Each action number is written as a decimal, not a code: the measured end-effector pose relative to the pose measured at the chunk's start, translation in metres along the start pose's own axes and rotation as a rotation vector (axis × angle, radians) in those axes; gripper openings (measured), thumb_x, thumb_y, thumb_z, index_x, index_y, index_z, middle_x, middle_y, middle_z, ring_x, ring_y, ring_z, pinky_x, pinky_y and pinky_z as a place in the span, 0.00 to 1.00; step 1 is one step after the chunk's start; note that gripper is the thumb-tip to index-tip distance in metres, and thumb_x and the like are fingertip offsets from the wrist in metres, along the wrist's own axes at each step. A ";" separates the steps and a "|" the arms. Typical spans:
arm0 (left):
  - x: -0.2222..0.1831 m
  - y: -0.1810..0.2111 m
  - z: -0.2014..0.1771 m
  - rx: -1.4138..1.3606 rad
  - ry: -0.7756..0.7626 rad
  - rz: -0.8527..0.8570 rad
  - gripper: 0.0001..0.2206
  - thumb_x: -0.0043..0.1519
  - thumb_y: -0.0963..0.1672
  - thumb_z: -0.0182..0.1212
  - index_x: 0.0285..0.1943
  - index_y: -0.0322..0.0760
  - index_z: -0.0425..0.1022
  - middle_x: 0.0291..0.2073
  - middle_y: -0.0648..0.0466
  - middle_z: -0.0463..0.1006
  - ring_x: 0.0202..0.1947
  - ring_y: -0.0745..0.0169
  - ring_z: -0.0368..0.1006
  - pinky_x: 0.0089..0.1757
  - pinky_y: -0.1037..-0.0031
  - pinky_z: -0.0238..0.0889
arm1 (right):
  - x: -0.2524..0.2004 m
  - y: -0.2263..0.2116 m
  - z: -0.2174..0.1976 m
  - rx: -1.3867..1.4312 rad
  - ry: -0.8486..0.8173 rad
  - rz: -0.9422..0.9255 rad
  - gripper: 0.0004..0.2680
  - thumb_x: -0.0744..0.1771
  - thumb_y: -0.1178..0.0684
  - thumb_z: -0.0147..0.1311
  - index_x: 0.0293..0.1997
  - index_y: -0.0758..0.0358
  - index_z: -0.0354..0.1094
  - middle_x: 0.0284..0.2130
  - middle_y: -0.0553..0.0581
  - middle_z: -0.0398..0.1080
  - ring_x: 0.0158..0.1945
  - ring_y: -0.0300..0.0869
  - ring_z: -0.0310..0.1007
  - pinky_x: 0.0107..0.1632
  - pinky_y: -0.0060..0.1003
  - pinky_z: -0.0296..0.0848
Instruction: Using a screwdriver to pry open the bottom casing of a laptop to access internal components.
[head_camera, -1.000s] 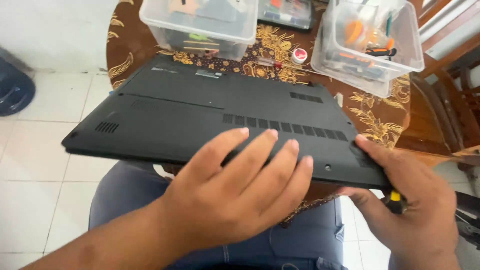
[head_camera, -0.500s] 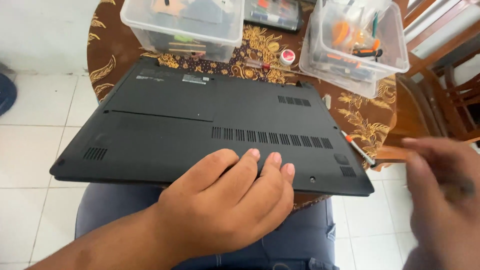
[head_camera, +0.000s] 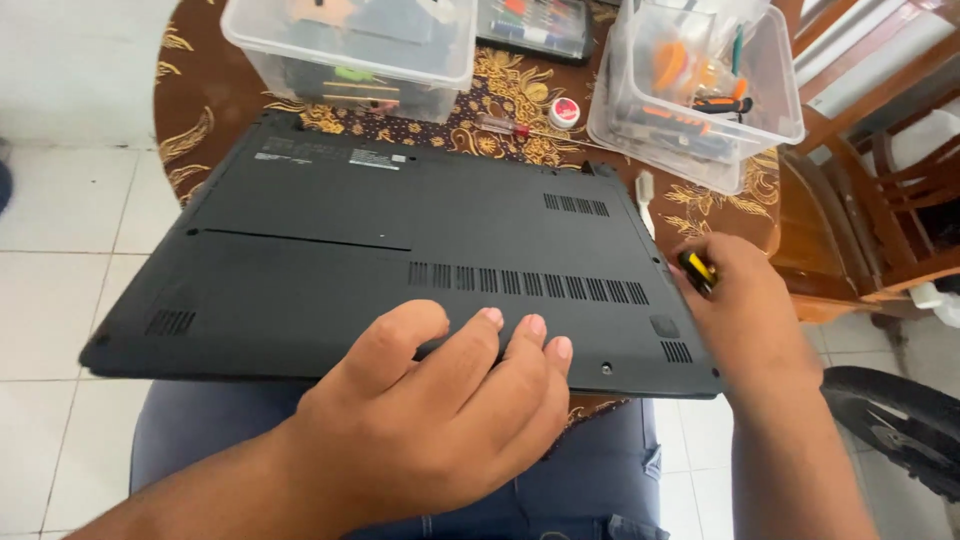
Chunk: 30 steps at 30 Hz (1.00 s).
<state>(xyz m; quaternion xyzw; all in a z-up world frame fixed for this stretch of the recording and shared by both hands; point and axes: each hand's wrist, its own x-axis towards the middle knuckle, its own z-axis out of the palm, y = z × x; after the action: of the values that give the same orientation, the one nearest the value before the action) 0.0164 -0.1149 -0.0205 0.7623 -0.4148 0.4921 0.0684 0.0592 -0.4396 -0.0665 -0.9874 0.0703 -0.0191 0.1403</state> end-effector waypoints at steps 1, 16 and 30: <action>0.000 0.000 0.000 -0.006 0.002 0.001 0.05 0.68 0.47 0.67 0.39 0.52 0.77 0.38 0.65 0.78 0.36 0.70 0.74 0.41 0.75 0.61 | -0.001 -0.004 -0.002 -0.002 0.001 0.007 0.05 0.68 0.54 0.57 0.46 0.58 0.75 0.42 0.55 0.77 0.49 0.49 0.73 0.53 0.46 0.69; -0.003 0.000 0.005 -0.017 -0.013 -0.007 0.07 0.68 0.47 0.68 0.37 0.55 0.74 0.38 0.68 0.77 0.37 0.72 0.74 0.40 0.75 0.58 | -0.036 0.087 -0.032 0.418 0.518 -0.657 0.15 0.80 0.56 0.30 0.56 0.84 0.63 0.58 0.81 0.67 0.70 0.68 0.68 0.78 0.58 0.65; -0.006 0.001 0.010 -0.014 -0.013 -0.046 0.07 0.69 0.46 0.68 0.39 0.55 0.74 0.37 0.69 0.77 0.38 0.74 0.75 0.41 0.78 0.57 | -0.090 -0.001 -0.002 1.458 0.298 -0.265 0.14 0.75 0.37 0.53 0.46 0.57 0.69 0.40 0.49 0.74 0.45 0.43 0.78 0.50 0.38 0.87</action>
<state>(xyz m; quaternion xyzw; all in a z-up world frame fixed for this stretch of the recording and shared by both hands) 0.0220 -0.1170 -0.0305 0.7743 -0.4009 0.4826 0.0826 -0.0300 -0.4262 -0.0661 -0.6316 -0.0613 -0.2107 0.7436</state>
